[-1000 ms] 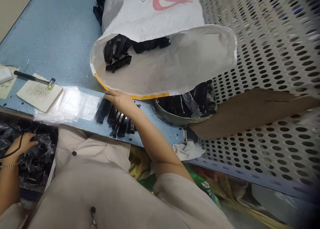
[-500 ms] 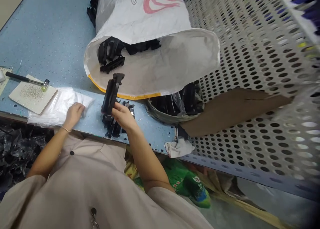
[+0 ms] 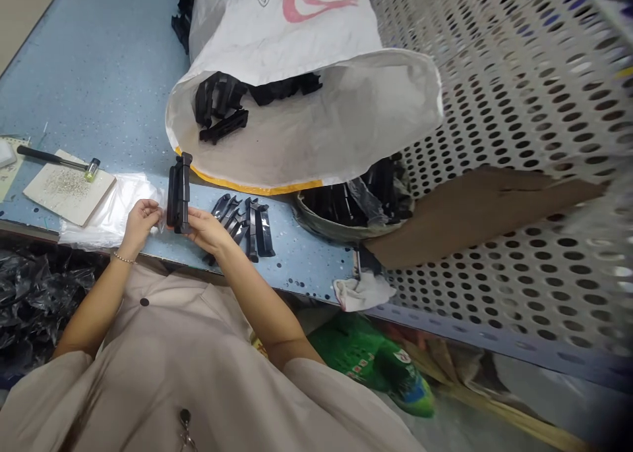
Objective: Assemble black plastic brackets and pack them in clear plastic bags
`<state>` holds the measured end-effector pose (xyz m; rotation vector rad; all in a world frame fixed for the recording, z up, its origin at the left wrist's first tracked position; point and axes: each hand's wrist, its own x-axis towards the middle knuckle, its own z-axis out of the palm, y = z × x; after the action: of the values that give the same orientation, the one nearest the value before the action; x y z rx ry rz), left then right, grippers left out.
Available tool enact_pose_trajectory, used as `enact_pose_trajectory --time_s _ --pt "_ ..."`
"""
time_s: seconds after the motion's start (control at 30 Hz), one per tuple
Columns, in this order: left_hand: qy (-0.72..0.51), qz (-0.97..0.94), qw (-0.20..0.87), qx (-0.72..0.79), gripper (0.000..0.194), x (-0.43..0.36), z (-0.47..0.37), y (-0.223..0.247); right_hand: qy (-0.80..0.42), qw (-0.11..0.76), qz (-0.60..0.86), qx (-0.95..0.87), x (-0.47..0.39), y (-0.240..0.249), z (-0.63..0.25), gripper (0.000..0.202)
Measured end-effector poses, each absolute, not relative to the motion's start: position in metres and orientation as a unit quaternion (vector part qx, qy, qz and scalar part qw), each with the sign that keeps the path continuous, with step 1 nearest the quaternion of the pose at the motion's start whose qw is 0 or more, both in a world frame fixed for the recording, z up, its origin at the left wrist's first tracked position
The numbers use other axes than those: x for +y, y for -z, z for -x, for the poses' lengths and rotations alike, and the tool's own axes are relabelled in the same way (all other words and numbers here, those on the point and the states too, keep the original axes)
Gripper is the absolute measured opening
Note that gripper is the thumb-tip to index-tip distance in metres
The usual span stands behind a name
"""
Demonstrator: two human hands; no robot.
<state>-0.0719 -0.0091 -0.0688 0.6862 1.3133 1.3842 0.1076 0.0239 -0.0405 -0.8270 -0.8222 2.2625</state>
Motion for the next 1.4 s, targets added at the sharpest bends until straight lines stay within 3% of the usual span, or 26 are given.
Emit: enact_pose_trajectory --time_s 0.13,0.3,0.4,0.53,0.67,0.77,0.9,1.07,1.17,1.4 --pt "-0.599 -0.271 0.534 0.532 0.038 -0.011 0.076 0.068 -0.831 0.311 0.337 -0.313 0.019 0.032 -0.116 0.032" --pt "-0.598 -0.283 0.521 0.540 0.040 -0.016 0.079 0.067 -0.763 0.393 0.390 -0.333 0.004 0.011 -0.137 0.030" --pt "-0.598 -0.314 0.502 0.540 0.039 -0.018 0.075 0.065 -0.781 0.381 0.381 -0.317 -0.003 0.010 -0.132 0.031" --pt "-0.577 -0.387 0.472 0.543 0.028 -0.023 0.071 0.061 -0.829 0.320 0.351 -0.296 -0.001 0.025 -0.114 0.033" --pt "-0.511 -0.509 0.337 0.605 0.005 -0.034 0.085 0.056 -0.817 0.343 0.368 -0.280 0.005 0.040 -0.115 0.030" --pt "-0.403 -0.614 0.245 0.633 0.032 -0.038 0.094 0.051 -0.806 0.354 0.383 -0.281 0.007 0.040 -0.124 0.026" --pt "-0.406 -0.629 0.214 0.627 0.047 -0.034 0.090 0.047 -0.797 0.380 0.384 -0.270 -0.003 0.026 -0.137 0.023" --pt "-0.436 -0.649 0.229 0.580 0.052 -0.026 0.087 0.050 -0.921 0.228 0.260 -0.177 -0.032 0.016 -0.149 0.030" --pt "-0.447 -0.650 0.227 0.571 0.058 -0.026 0.092 0.057 -0.945 0.187 0.251 -0.093 -0.037 0.028 -0.148 0.018" --pt "-0.385 -0.771 0.228 0.452 0.072 -0.054 0.077 0.041 -0.893 0.279 0.329 -0.130 -0.014 0.051 -0.127 0.005"
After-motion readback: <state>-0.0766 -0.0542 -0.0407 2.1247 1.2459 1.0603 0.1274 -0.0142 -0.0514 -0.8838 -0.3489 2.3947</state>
